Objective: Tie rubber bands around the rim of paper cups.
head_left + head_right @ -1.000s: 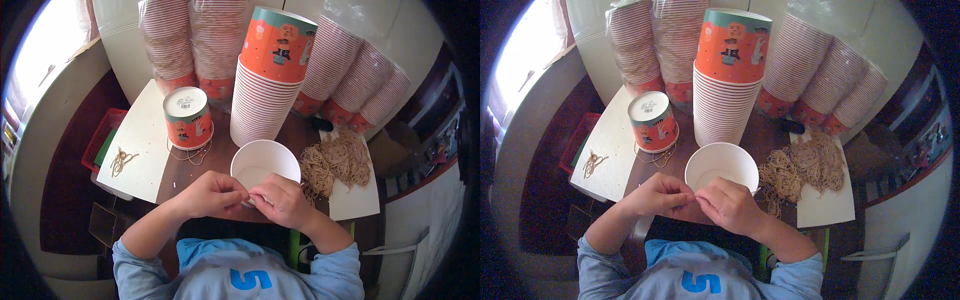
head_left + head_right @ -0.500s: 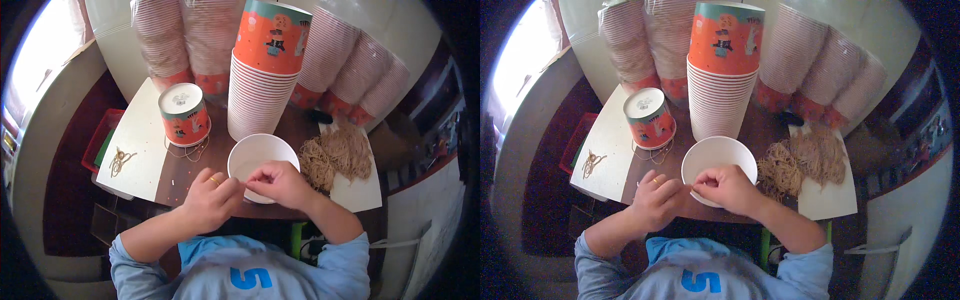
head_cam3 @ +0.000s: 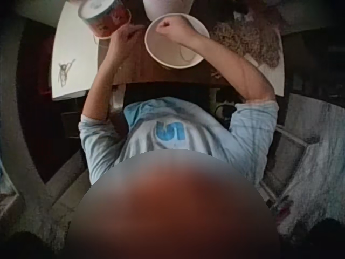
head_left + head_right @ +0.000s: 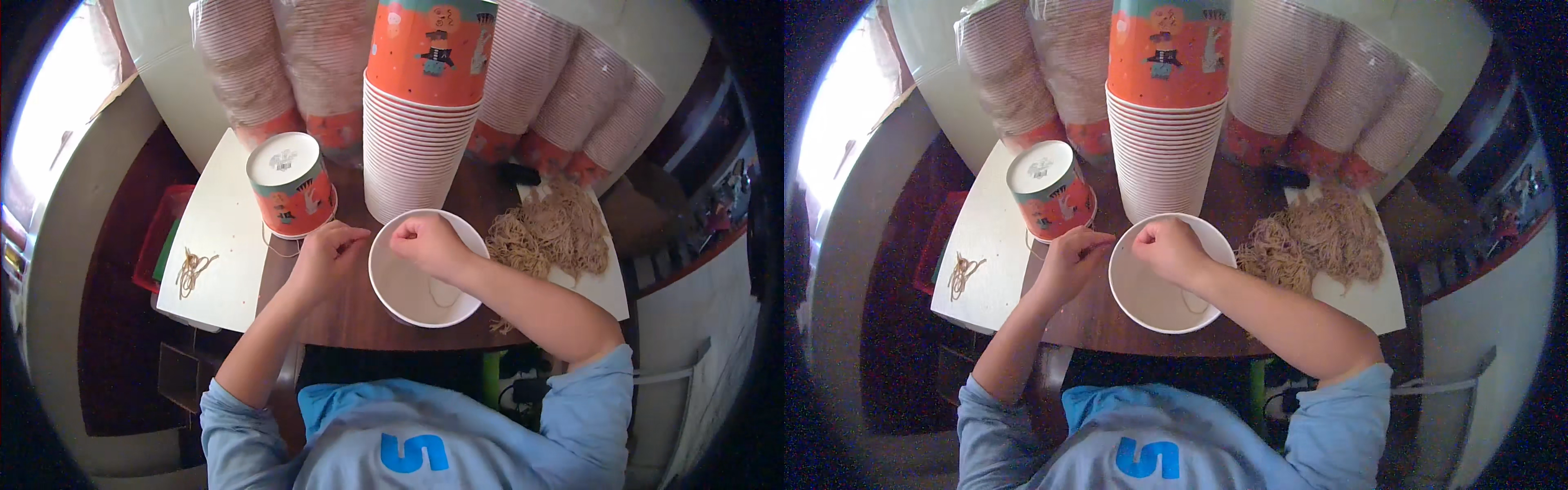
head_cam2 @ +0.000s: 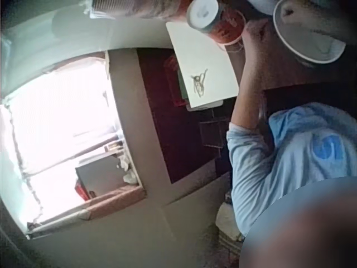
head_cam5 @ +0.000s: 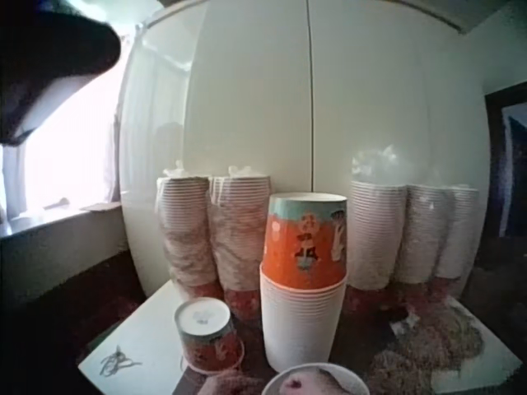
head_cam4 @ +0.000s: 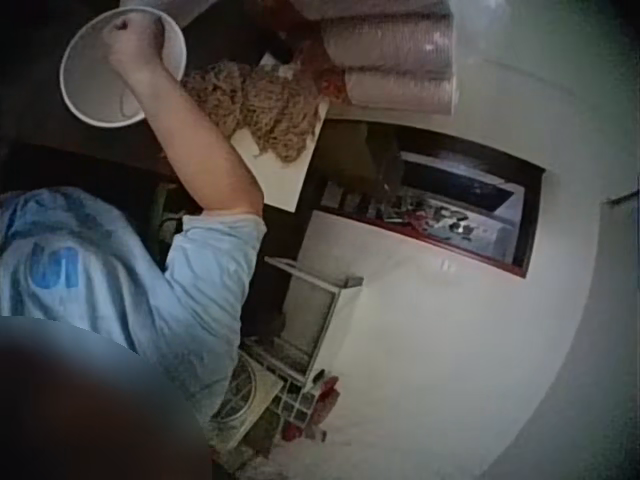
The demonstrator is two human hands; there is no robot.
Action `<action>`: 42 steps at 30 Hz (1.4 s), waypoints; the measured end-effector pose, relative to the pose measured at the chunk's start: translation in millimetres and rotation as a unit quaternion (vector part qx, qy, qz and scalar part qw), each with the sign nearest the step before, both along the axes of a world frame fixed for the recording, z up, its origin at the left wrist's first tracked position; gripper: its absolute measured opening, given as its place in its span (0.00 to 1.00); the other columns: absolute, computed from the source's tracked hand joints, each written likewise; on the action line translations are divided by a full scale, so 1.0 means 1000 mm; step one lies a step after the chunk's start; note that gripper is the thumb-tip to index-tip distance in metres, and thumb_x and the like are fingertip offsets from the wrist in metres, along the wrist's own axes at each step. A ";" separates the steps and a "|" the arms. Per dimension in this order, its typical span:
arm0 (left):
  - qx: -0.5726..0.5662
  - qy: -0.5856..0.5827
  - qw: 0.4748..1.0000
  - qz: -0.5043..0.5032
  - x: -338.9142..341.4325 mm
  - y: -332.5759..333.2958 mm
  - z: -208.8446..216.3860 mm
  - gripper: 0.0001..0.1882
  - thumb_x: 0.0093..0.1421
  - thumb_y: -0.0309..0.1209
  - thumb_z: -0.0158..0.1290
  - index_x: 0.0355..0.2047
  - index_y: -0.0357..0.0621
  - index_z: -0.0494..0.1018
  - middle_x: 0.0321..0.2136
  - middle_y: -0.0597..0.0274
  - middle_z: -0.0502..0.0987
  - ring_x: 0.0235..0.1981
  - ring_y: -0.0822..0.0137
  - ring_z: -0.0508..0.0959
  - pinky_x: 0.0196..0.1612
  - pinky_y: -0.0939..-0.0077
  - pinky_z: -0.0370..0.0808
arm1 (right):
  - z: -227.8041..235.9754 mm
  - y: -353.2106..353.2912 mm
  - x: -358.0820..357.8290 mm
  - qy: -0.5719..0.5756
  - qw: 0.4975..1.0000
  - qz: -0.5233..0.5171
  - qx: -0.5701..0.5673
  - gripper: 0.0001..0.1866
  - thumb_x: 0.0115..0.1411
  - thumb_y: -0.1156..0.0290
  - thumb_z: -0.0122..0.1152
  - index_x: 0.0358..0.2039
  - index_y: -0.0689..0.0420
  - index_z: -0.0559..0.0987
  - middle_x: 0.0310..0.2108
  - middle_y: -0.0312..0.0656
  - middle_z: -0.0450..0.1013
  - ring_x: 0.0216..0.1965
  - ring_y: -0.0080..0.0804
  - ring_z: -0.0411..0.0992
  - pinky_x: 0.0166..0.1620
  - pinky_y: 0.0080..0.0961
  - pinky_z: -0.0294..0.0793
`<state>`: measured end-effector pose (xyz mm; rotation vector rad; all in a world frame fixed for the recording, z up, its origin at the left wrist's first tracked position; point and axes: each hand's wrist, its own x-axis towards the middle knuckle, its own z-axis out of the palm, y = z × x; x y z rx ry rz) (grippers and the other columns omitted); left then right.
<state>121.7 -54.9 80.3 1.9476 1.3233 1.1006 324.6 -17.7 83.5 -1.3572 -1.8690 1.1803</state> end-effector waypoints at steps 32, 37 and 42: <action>-0.065 -0.003 0.996 -0.061 0.002 0.004 0.008 0.10 0.55 0.21 0.52 0.39 0.36 0.77 0.30 0.55 0.76 0.33 0.66 0.76 0.38 0.75 0.73 | -0.005 -0.004 -0.006 0.043 0.998 -0.042 -0.037 0.08 0.54 0.69 0.60 0.25 0.61 0.79 0.23 0.38 0.75 0.25 0.23 0.72 0.28 0.25 0.71; -0.069 -0.004 0.996 -0.063 0.001 0.004 0.007 0.11 0.56 0.21 0.52 0.39 0.36 0.77 0.30 0.56 0.76 0.32 0.67 0.76 0.37 0.76 0.72 | 0.005 -0.008 -0.010 0.007 0.998 -0.051 -0.019 0.08 0.54 0.68 0.60 0.25 0.59 0.79 0.22 0.38 0.76 0.24 0.25 0.73 0.29 0.26 0.72; -0.080 -0.007 0.994 -0.071 0.001 0.005 0.008 0.11 0.56 0.21 0.53 0.40 0.37 0.76 0.30 0.57 0.76 0.32 0.68 0.76 0.37 0.76 0.72 | 0.009 -0.012 -0.012 -0.019 0.998 -0.053 0.024 0.08 0.53 0.67 0.60 0.25 0.58 0.79 0.23 0.41 0.77 0.26 0.29 0.75 0.31 0.28 0.73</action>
